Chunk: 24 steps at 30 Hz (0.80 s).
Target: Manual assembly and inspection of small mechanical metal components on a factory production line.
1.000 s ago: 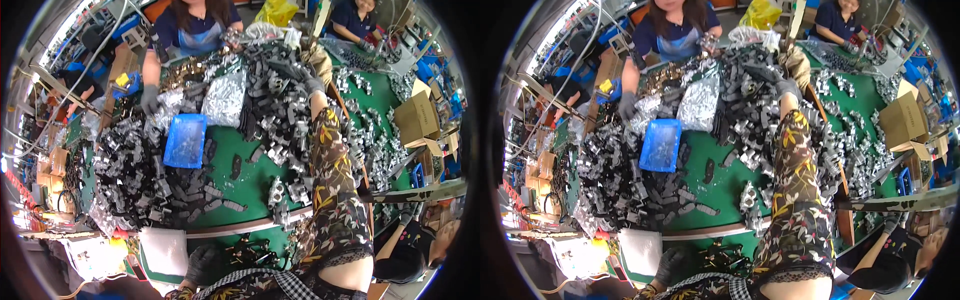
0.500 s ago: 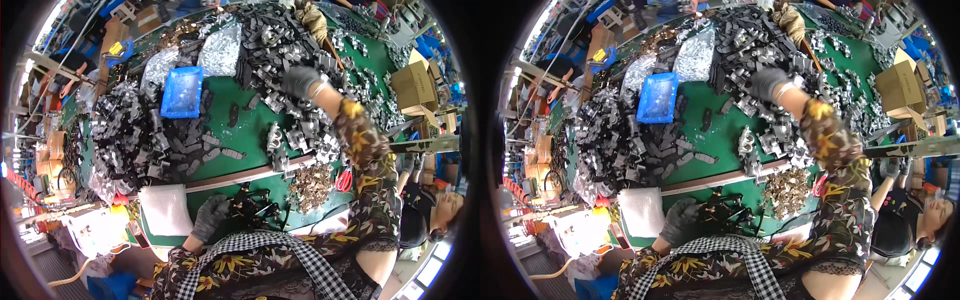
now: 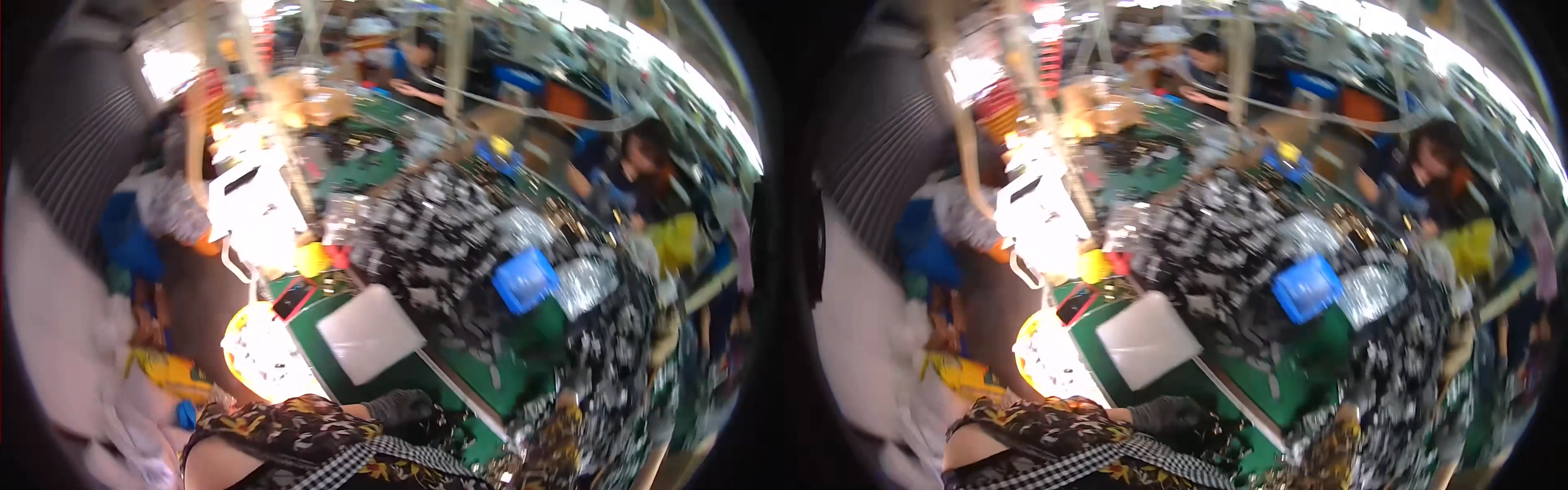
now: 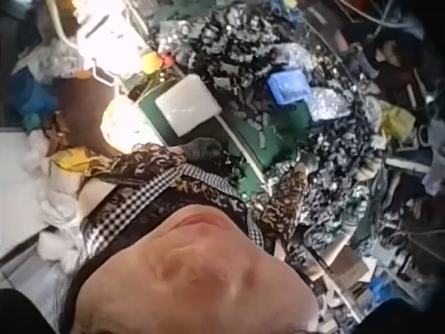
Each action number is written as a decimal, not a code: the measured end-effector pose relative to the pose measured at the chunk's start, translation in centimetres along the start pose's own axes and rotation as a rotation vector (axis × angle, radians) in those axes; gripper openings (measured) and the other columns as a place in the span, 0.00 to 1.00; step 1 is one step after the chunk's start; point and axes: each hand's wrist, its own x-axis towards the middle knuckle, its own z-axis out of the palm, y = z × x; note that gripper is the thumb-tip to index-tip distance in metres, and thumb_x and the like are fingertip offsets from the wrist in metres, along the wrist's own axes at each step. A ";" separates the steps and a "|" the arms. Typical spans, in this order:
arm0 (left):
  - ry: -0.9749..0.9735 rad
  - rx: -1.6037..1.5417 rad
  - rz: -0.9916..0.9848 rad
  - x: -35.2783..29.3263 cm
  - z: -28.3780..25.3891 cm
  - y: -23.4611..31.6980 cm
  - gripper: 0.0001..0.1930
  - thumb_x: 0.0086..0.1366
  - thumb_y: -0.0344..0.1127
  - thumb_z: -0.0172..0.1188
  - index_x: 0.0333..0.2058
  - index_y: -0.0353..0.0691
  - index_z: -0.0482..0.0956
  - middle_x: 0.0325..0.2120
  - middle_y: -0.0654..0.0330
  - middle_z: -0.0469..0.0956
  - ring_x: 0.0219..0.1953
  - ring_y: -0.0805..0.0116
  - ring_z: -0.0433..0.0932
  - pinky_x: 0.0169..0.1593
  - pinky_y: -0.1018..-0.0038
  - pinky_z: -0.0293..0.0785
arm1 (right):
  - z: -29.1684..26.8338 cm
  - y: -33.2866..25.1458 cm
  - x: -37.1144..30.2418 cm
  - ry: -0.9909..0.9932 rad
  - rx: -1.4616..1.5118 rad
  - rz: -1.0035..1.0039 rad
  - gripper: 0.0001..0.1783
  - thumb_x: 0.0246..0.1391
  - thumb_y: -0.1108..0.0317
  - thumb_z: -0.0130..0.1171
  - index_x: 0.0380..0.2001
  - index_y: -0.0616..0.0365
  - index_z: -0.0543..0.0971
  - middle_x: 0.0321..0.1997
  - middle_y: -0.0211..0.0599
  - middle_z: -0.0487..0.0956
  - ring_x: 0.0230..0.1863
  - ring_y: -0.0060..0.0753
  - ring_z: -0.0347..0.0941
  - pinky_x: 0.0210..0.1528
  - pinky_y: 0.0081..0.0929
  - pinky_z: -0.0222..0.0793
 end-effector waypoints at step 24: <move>0.138 -0.520 0.501 -0.9 -15.2 5.3 0.23 0.65 0.43 0.53 0.55 0.37 0.65 0.51 0.54 0.68 0.50 0.62 0.72 0.51 0.69 0.72 | -20.0 -25.1 -32.6 0.315 1.090 0.643 0.19 0.44 0.63 0.68 0.37 0.60 0.76 0.26 0.27 0.76 0.24 0.20 0.70 0.26 0.21 0.66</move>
